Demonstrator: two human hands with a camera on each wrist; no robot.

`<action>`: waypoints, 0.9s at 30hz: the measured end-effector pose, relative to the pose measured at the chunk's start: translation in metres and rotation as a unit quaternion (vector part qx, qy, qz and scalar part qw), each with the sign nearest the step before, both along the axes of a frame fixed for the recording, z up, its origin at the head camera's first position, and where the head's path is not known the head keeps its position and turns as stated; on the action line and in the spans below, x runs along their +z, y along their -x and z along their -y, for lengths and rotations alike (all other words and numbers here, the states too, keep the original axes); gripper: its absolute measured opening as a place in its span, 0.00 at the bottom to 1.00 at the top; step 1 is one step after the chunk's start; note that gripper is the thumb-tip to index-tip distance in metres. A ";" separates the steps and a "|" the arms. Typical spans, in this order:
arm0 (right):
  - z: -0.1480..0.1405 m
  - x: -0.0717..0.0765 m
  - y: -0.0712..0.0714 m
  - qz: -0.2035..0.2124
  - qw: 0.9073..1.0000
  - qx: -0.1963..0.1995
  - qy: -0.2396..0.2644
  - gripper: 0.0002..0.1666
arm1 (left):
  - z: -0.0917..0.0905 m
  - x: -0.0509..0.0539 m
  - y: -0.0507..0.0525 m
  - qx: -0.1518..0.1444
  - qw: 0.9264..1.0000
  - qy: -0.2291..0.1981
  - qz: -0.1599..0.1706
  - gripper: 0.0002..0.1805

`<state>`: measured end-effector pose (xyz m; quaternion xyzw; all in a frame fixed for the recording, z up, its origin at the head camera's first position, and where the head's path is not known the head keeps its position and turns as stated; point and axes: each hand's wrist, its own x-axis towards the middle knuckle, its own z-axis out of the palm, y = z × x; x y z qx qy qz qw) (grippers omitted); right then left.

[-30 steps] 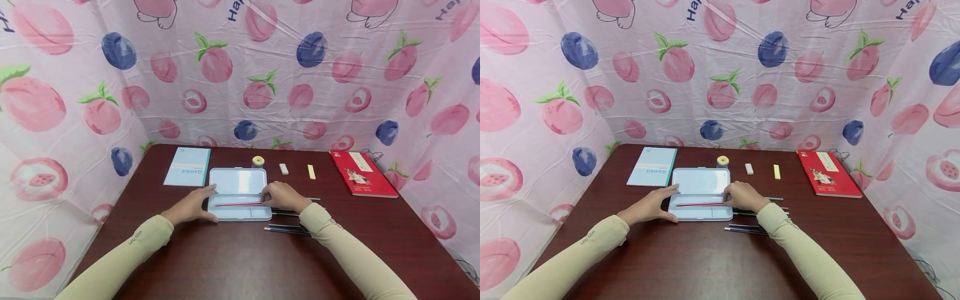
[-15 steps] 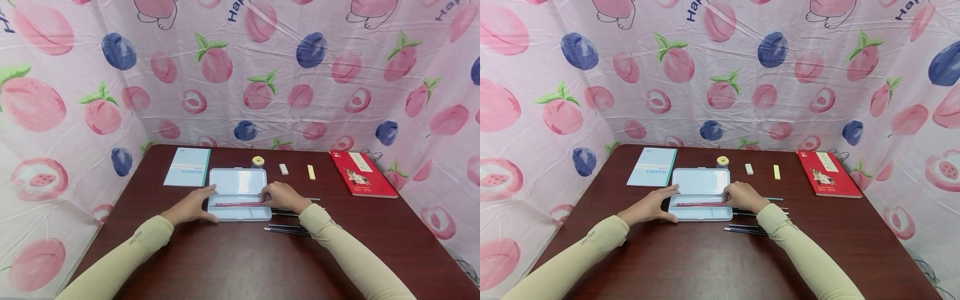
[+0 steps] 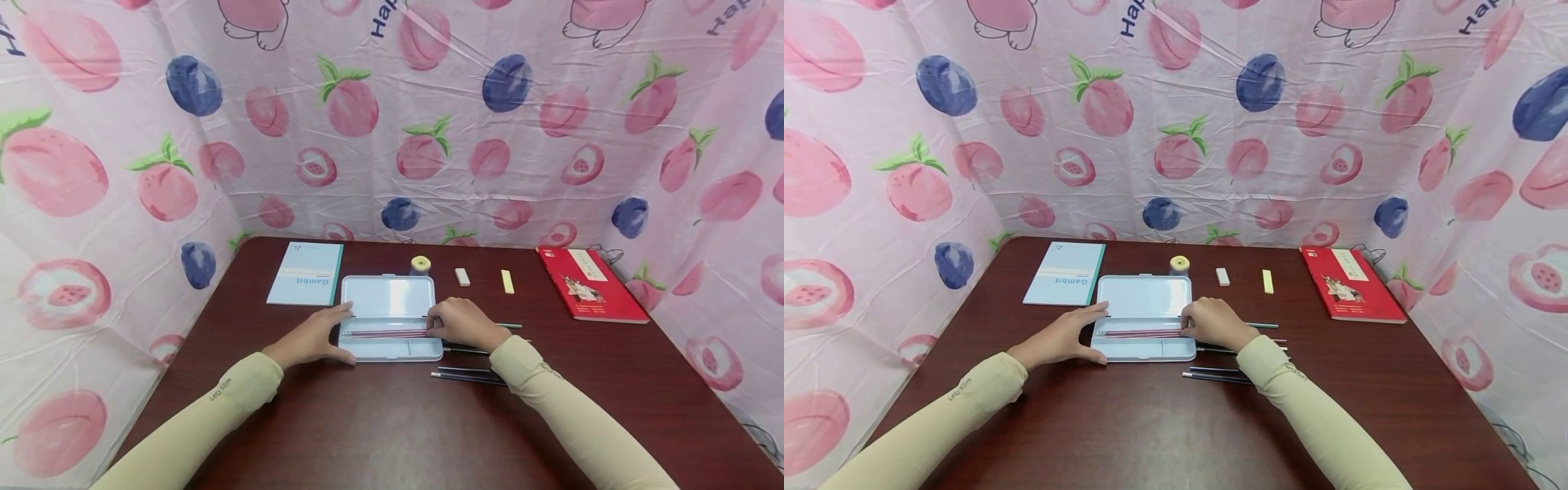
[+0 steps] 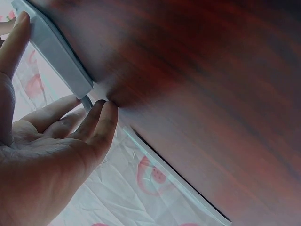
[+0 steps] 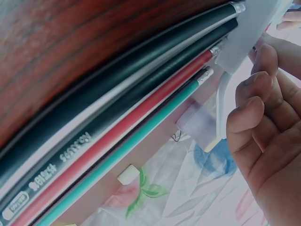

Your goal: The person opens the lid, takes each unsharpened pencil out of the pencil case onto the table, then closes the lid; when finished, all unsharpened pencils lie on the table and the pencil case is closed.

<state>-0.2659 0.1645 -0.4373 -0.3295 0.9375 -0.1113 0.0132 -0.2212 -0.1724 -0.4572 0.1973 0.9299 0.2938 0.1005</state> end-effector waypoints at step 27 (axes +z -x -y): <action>-0.028 0.006 -0.018 -0.072 0.996 -0.010 0.051 0.05 | 0.001 -0.004 0.003 -0.006 1.000 0.003 -0.009 0.58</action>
